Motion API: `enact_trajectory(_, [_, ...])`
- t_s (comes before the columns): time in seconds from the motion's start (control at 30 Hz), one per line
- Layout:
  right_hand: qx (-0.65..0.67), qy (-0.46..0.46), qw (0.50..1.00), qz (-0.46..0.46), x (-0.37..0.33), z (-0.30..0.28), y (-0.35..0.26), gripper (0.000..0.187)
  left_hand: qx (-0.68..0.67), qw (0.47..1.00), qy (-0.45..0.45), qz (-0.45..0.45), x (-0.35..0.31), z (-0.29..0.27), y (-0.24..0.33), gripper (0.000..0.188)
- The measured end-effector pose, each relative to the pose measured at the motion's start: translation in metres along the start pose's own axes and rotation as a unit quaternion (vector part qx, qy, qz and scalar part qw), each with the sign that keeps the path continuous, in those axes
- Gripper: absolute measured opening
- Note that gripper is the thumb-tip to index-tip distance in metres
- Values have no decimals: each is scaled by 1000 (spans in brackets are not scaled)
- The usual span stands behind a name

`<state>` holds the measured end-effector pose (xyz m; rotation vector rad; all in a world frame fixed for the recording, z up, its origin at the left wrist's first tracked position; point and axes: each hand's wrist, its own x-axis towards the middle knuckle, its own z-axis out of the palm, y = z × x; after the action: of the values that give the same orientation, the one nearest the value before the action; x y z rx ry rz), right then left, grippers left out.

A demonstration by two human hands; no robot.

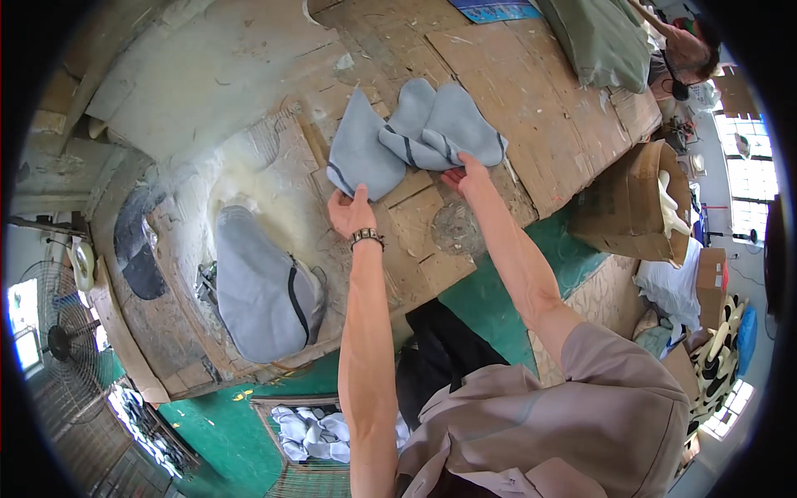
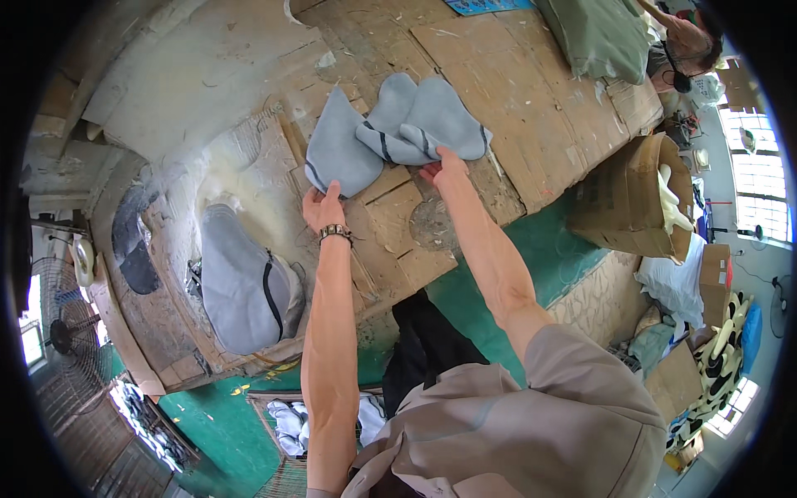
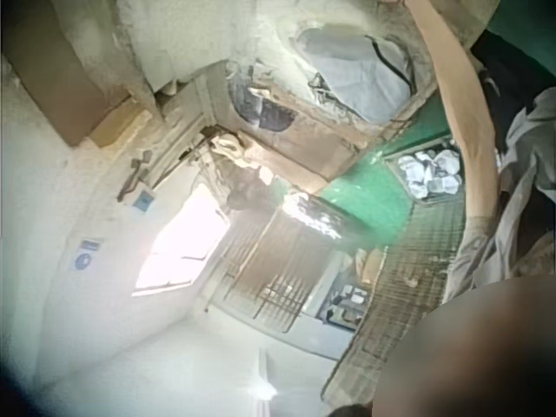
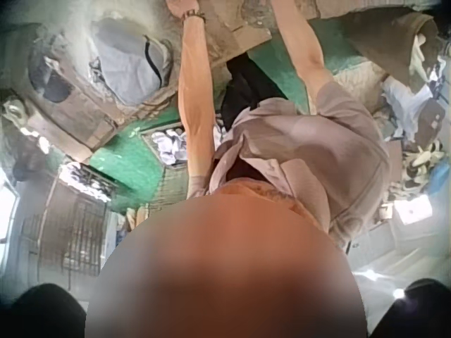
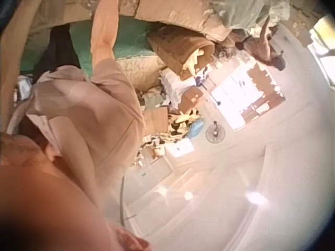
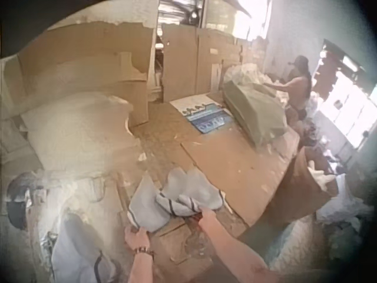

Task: Apply adhesive or a coating to shoe components using a spray gun and organize them into a drying rack.

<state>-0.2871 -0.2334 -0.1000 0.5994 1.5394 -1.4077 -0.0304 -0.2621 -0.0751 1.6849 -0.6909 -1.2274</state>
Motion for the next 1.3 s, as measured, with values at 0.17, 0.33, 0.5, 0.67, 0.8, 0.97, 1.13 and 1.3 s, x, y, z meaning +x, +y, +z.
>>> enact_trajectory(0.17, [7,-148,970,-193,-109,18,-46,35,-195,975,-104,12,-56,-5,80,52])
enact_trajectory(0.33, [7,-307,876,-372,-273,29,-48,40,-313,940,-133,36,-118,-91,163,53])
enact_trajectory(0.5, [-3,-374,838,-397,-396,6,7,41,-415,896,-92,128,-189,-241,179,58])
enact_trajectory(0.67, [-98,-539,779,-305,-484,-37,131,48,-475,862,7,179,-283,-419,116,65])
enact_trajectory(0.8, [-288,-569,746,-193,-535,-77,264,45,-517,825,141,180,-370,-537,22,64])
enact_trajectory(0.97, [-529,-588,603,-103,-537,-140,446,39,-499,777,364,117,-481,-625,-127,60])
enact_trajectory(1.13, [-709,-548,443,-35,-537,-232,621,38,-511,657,553,34,-560,-648,-261,59])
enact_trajectory(1.3, [-801,-545,249,10,-562,-353,799,40,-536,500,680,-35,-618,-686,-375,59])
